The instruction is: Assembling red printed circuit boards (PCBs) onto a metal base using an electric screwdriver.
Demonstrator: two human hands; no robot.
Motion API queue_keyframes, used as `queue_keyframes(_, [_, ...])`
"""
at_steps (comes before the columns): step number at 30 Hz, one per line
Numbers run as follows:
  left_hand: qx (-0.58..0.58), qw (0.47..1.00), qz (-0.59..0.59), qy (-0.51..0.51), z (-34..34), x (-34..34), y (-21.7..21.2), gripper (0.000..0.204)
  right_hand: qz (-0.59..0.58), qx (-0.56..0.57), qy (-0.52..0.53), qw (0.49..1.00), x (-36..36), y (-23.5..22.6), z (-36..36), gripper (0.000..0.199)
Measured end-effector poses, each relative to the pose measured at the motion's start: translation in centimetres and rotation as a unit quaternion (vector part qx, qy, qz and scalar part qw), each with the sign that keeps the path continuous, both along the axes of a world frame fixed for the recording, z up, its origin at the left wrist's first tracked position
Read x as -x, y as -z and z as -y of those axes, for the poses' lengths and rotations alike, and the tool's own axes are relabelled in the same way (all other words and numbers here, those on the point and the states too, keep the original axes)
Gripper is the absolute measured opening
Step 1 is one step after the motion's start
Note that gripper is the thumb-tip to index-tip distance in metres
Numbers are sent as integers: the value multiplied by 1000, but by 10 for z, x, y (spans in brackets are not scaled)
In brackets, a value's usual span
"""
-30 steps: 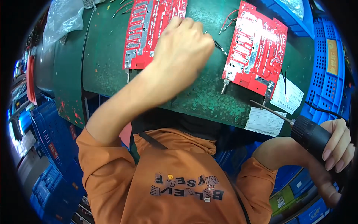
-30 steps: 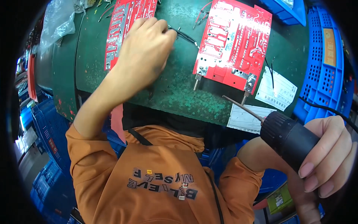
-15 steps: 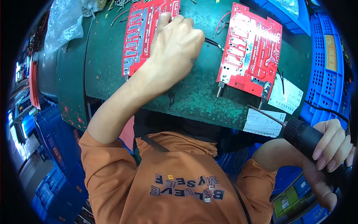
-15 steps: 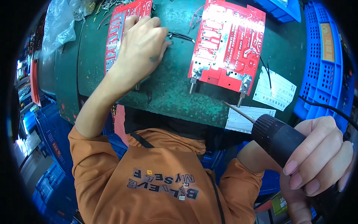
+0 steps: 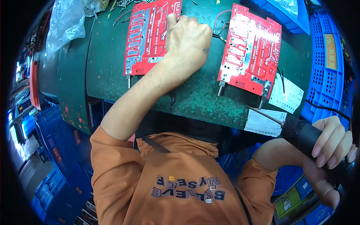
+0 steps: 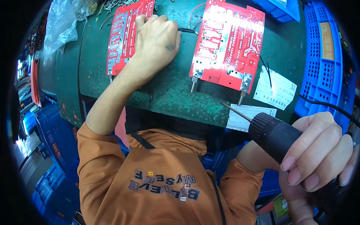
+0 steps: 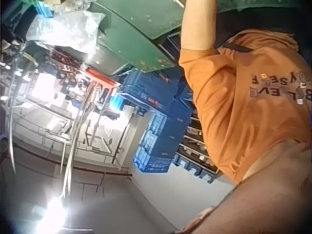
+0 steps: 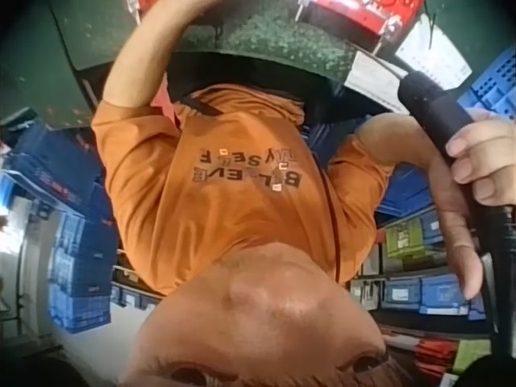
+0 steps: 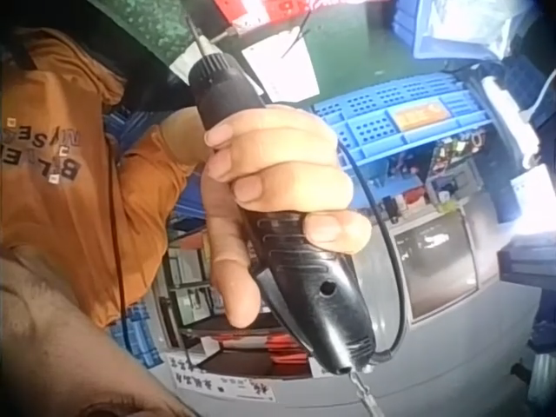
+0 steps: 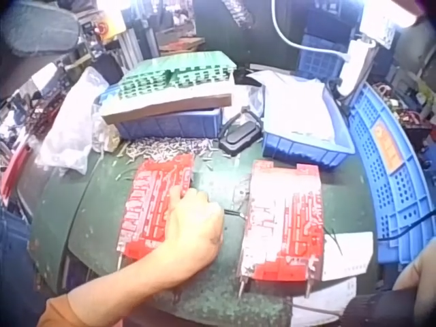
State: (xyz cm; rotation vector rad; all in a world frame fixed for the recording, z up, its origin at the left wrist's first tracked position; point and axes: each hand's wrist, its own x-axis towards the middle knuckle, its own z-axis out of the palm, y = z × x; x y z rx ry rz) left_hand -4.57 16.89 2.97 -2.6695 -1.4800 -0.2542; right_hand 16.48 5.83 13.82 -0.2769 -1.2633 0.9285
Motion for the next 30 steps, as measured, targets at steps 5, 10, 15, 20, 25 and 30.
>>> queue_keyframes(5, [53, 997, -20, -48, -6, -9, -5, 6, -8, -1, 11, 1000, 2, -2, 5, 73])
queue_keyframes(10, [25, 998, -28, -46, -2, -5, 0, 8, -18, -9, 25, 999, 1, -3, 9, 73])
queue_keyframes(15, [-15, 994, -101, -42, 4, -4, -2, 7, -26, -11, 32, 999, 3, -1, 11, 72])
queue_keyframes(20, [19, 995, -95, -38, 13, -4, -15, 8, -23, -11, 31, 999, 2, -1, 11, 72])
queue_keyframes(25, [-48, 996, -80, -9, 46, 8, -9, 20, -42, -12, 36, 998, 2, 1, 13, 74])
queue_keyframes(30, [22, 998, -49, -16, 81, -9, -3, 36, -45, -15, 27, 998, 4, 3, 9, 74])
